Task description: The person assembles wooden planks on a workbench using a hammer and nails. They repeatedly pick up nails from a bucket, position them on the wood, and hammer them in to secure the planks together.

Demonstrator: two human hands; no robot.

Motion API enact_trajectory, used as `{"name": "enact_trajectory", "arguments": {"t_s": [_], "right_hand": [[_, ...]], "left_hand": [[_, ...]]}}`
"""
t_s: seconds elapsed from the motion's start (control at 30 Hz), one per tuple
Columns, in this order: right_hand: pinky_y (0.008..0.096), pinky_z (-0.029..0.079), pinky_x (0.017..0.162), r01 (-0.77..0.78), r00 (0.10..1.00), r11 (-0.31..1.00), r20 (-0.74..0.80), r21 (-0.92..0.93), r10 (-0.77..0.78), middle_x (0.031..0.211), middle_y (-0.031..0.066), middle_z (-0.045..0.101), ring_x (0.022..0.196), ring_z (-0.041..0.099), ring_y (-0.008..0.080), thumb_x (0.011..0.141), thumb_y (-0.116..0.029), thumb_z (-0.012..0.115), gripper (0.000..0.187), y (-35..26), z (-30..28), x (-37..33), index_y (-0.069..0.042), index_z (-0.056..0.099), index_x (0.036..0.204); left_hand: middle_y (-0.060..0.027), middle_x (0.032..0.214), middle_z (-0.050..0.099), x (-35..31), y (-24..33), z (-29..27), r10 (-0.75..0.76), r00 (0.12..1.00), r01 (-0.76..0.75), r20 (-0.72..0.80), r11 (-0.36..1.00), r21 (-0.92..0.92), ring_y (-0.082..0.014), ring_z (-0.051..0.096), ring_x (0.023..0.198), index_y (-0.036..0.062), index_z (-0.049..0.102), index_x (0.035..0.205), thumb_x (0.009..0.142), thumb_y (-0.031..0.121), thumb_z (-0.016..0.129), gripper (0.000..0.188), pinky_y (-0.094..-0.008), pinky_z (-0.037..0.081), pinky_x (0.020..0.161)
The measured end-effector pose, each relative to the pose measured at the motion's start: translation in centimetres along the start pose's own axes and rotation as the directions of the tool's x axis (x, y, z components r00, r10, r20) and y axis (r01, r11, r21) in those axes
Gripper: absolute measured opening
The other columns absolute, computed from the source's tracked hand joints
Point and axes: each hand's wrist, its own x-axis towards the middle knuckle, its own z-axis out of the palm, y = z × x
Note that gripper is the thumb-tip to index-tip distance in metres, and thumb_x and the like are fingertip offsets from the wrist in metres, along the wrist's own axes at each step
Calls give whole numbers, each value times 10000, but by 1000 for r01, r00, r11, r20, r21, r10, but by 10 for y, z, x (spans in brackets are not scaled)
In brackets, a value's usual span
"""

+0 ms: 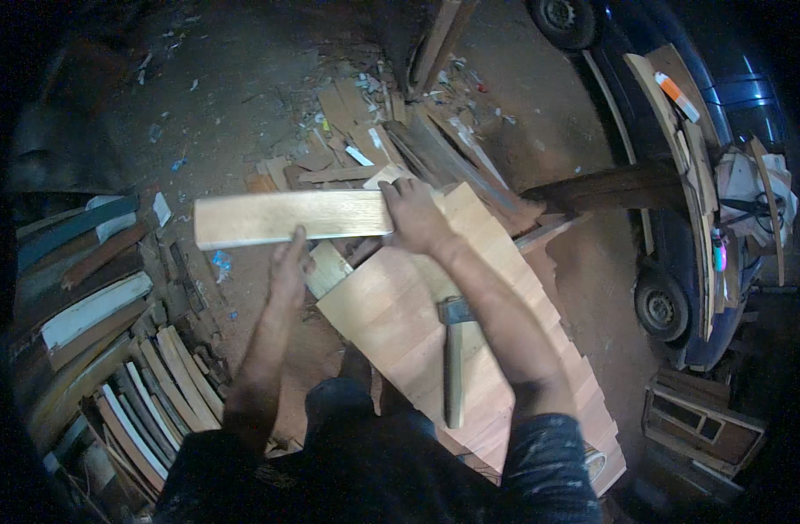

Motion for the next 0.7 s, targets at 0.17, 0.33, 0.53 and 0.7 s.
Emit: {"name": "enact_trajectory", "arguments": {"t_s": [0.17,0.33,0.53,0.7], "right_hand": [[563,320,1188,267,948,923,249,-277,-200,1330,253,557,1302,497,434,826,-173,702,630,46,0,37,33,519,1393],[531,252,1249,273,920,895,369,-353,-135,1450,208,521,1390,466,404,950,-124,532,521,73,20,61,-18,497,1459],[509,236,1264,304,820,875,571,-377,-39,1616,212,364,1485,359,420,864,-307,711,789,61,33,81,-90,400,1556],[547,204,1226,-222,856,952,426,-210,293,1591,218,375,1494,302,397,819,-570,765,788,93,27,77,-143,537,1440]], "left_hand": [[64,800,522,-22,-57,-99,-296,849,81,-437,891,-447,-57,454,646,90,656,1176,939,376,768,388,-242,355,592],[54,713,542,-30,-94,-153,-194,892,200,-408,979,-30,-73,516,657,72,736,1028,928,443,775,387,-250,412,622],[33,741,631,-8,-116,-125,-72,912,211,-404,926,312,-63,551,725,44,770,941,980,399,736,359,-250,454,700],[-32,1035,742,-17,-127,-127,-150,952,229,-266,927,298,-73,612,951,-24,770,1080,987,358,735,395,-245,472,875]]}}
